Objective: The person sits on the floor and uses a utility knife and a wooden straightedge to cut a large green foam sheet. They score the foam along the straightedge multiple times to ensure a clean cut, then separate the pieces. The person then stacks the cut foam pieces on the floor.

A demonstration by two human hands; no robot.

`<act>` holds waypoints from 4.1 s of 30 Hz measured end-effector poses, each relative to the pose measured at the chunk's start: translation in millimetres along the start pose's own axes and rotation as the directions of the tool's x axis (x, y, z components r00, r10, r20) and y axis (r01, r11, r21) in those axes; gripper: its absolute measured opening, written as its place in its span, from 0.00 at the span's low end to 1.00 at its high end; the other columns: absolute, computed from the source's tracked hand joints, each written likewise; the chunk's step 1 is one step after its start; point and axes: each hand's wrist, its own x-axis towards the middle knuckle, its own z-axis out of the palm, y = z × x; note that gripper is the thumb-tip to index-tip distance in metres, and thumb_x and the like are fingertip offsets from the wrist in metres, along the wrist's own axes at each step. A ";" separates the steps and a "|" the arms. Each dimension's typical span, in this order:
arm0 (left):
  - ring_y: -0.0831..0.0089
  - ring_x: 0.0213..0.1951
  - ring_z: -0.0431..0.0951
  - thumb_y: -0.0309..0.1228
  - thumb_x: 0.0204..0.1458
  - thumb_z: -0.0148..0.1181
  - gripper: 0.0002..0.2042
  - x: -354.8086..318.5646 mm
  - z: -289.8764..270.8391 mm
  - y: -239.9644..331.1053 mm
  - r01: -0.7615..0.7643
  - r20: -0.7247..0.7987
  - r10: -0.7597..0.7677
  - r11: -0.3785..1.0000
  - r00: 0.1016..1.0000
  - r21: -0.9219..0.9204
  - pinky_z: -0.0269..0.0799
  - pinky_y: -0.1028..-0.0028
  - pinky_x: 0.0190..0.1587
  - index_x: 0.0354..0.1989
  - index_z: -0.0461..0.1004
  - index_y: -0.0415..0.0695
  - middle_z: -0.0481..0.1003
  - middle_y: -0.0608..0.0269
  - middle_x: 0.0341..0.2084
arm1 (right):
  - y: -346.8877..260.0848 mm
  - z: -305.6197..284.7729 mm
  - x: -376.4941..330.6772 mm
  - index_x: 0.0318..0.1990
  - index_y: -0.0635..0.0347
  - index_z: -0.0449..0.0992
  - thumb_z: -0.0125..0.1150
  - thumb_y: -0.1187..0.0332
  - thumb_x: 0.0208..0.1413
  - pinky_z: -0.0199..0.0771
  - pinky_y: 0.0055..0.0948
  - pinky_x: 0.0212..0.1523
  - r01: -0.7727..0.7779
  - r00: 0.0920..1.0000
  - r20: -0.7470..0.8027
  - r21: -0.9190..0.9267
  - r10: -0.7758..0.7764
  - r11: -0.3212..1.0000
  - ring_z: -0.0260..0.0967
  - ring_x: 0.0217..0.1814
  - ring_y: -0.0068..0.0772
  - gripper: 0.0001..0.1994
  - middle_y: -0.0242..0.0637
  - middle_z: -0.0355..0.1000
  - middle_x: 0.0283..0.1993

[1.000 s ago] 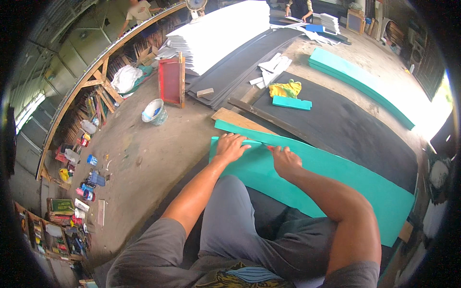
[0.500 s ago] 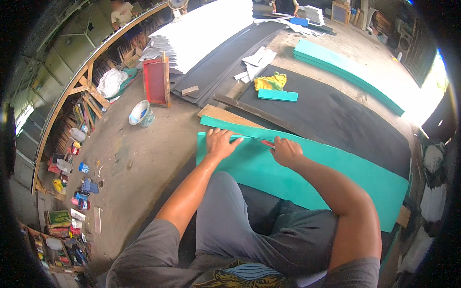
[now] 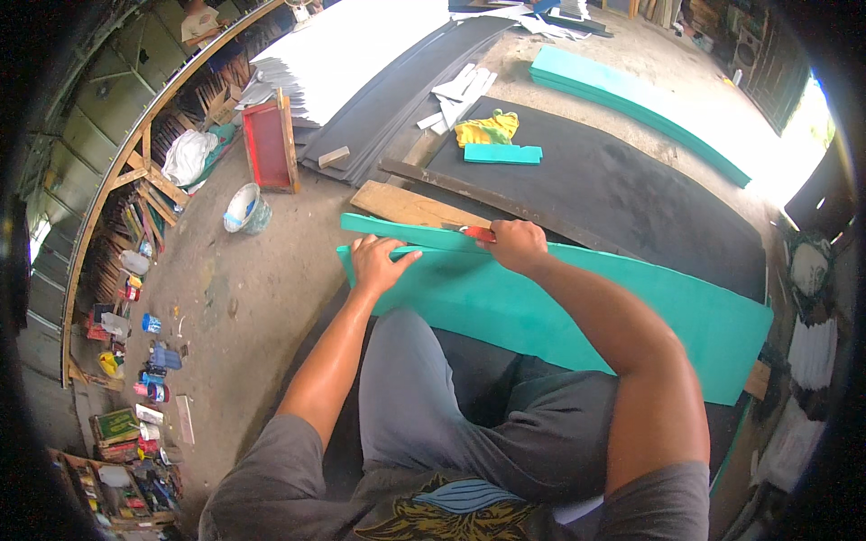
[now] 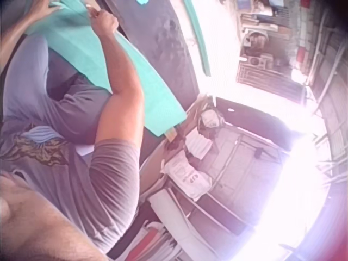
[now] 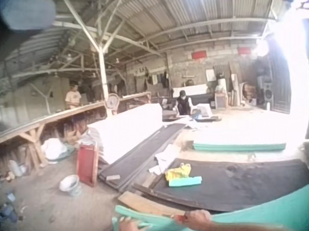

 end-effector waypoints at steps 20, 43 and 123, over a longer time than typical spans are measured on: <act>0.60 0.38 0.79 0.55 0.61 0.61 0.20 -3.5 15.2 9.5 -0.071 0.045 0.073 0.997 0.996 -0.036 0.68 0.60 0.44 0.42 0.86 0.51 0.84 0.64 0.34 | 11.4 14.4 9.9 0.50 0.55 0.78 0.59 0.47 0.67 0.76 0.55 0.52 0.074 0.953 -0.301 0.180 -0.017 0.981 0.77 0.56 0.57 0.20 0.50 0.80 0.47; 0.56 0.33 0.81 0.50 0.64 0.58 0.19 13.0 16.6 19.0 0.097 0.099 -0.096 0.995 0.990 -0.002 0.70 0.55 0.44 0.31 0.88 0.51 0.82 0.59 0.24 | -47.3 9.8 -43.2 0.53 0.70 0.72 0.55 0.75 0.65 0.87 0.42 0.37 0.250 0.968 0.080 -0.331 -0.237 0.910 0.84 0.45 0.45 0.12 0.49 0.80 0.46; 0.55 0.49 0.77 0.53 0.52 0.71 0.23 27.2 38.7 44.9 -0.160 0.094 0.176 0.975 0.980 -0.154 0.67 0.56 0.58 0.41 0.81 0.45 0.80 0.58 0.40 | 45.1 -24.4 -36.7 0.46 0.59 0.79 0.57 0.46 0.69 0.78 0.55 0.45 -0.160 0.981 -0.121 -0.089 0.148 0.983 0.81 0.45 0.59 0.22 0.50 0.82 0.42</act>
